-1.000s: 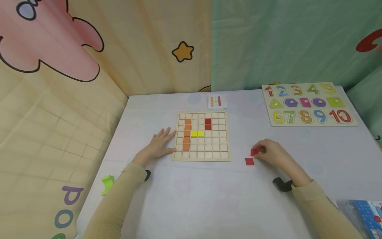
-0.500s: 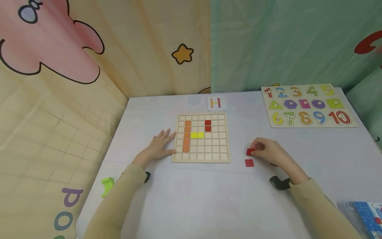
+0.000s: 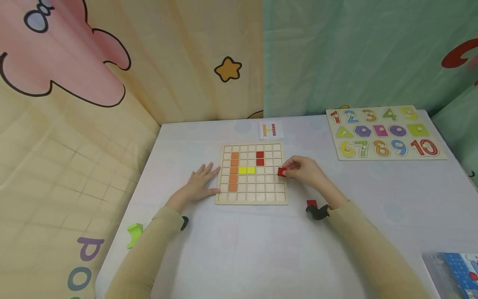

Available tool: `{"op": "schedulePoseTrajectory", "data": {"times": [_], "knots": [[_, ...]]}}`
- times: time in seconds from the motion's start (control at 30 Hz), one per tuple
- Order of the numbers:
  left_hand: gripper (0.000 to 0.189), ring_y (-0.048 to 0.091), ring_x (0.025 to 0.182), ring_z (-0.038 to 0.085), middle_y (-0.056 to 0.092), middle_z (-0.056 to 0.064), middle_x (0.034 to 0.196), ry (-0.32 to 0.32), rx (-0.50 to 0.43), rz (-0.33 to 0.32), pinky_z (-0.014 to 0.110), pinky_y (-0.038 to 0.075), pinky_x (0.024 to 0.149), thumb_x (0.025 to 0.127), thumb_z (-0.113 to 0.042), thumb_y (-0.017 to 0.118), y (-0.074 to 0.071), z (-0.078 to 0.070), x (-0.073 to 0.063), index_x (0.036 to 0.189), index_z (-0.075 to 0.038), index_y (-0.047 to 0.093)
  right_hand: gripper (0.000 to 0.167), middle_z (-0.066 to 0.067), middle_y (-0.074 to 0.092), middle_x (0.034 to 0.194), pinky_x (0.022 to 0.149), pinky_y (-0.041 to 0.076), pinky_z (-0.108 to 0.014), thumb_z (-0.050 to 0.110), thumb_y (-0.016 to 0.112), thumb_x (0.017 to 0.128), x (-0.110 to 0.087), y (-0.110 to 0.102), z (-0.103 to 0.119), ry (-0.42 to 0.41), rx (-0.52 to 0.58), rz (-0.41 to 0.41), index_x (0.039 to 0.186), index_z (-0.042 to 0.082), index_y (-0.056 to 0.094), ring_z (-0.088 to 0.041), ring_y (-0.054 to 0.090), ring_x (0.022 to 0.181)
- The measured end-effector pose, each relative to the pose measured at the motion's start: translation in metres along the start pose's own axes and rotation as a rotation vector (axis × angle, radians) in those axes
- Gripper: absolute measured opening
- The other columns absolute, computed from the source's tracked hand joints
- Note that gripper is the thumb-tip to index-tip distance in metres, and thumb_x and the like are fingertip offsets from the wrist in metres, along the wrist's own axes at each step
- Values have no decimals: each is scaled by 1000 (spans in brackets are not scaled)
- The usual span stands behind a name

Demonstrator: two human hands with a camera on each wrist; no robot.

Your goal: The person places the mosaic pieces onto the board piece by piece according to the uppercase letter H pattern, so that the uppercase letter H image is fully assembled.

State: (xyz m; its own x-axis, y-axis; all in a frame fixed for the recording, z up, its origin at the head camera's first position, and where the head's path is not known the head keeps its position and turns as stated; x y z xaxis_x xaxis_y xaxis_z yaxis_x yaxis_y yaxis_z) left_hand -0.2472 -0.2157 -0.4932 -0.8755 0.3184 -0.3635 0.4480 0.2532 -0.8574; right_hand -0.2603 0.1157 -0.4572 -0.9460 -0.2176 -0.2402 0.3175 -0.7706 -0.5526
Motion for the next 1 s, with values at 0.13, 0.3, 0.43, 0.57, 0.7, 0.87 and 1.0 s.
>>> {"op": "schedulePoseTrajectory", "data": {"times": [0.13, 0.3, 0.43, 0.57, 0.7, 0.87, 1.0], "knots": [[88, -5, 153, 38, 2, 10, 167, 1, 10, 2, 64, -1, 120, 90, -49, 66, 1, 1, 1, 159, -23, 18, 22, -15, 67, 105, 76, 53, -25, 17, 70, 91, 17, 13, 13, 37, 14, -13, 108, 4, 66, -24, 60, 92], [88, -5, 153, 38, 2, 10, 167, 2, 14, 0, 64, 0, 120, 91, -49, 66, 1, 1, 1, 159, -23, 18, 20, -13, 67, 103, 73, 50, -25, 18, 70, 91, 32, 28, 25, 43, 10, -8, 106, 6, 67, -24, 58, 90], [88, -5, 153, 38, 3, 11, 167, 4, 8, 0, 65, 0, 120, 90, -49, 66, 0, 1, 0, 159, -22, 18, 17, -12, 68, 101, 73, 49, -24, 18, 69, 92, 41, 40, 28, 14, -37, -3, 105, 7, 68, -22, 58, 88], [88, -5, 153, 38, 3, 11, 167, 8, 1, 0, 65, 0, 120, 90, -49, 67, 0, 0, 0, 159, -22, 19, 14, -10, 69, 100, 75, 50, -25, 17, 69, 93, 46, 49, 26, 8, -52, 10, 103, 7, 70, -21, 59, 87], [88, -4, 153, 39, 3, 11, 167, 11, 5, -3, 65, 0, 120, 90, -49, 66, 1, 0, 0, 159, -22, 18, 12, -10, 70, 97, 75, 50, -26, 15, 69, 92, 48, 52, 27, -1, -55, 22, 101, 8, 71, -21, 59, 85], [87, -4, 153, 38, 3, 11, 167, 7, 9, -8, 65, 0, 120, 90, -49, 66, 0, -1, 0, 159, -22, 19, 11, -10, 70, 98, 77, 49, -27, 14, 69, 92, 49, 54, 31, -14, -74, 24, 100, 6, 72, -20, 59, 86], [88, -4, 153, 38, 3, 11, 167, 1, 15, -7, 64, 1, 120, 90, -49, 66, 0, 0, 0, 159, -22, 19, 10, -10, 70, 99, 79, 50, -28, 12, 69, 92, 51, 56, 33, -9, -102, 20, 99, 5, 72, -20, 58, 87]]}}
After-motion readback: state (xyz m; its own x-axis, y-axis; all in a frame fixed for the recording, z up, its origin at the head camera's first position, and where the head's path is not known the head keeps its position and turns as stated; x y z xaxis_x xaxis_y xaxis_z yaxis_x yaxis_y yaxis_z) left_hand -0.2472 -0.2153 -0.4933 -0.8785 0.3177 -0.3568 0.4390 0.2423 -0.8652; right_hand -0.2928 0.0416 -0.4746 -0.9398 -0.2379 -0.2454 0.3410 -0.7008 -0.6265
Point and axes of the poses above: each hand's wrist, its own x-axis towards the middle knuckle, its own y-axis out of the palm, z = x × y, the point moved 7 cm from there along x, towards the middle knuckle
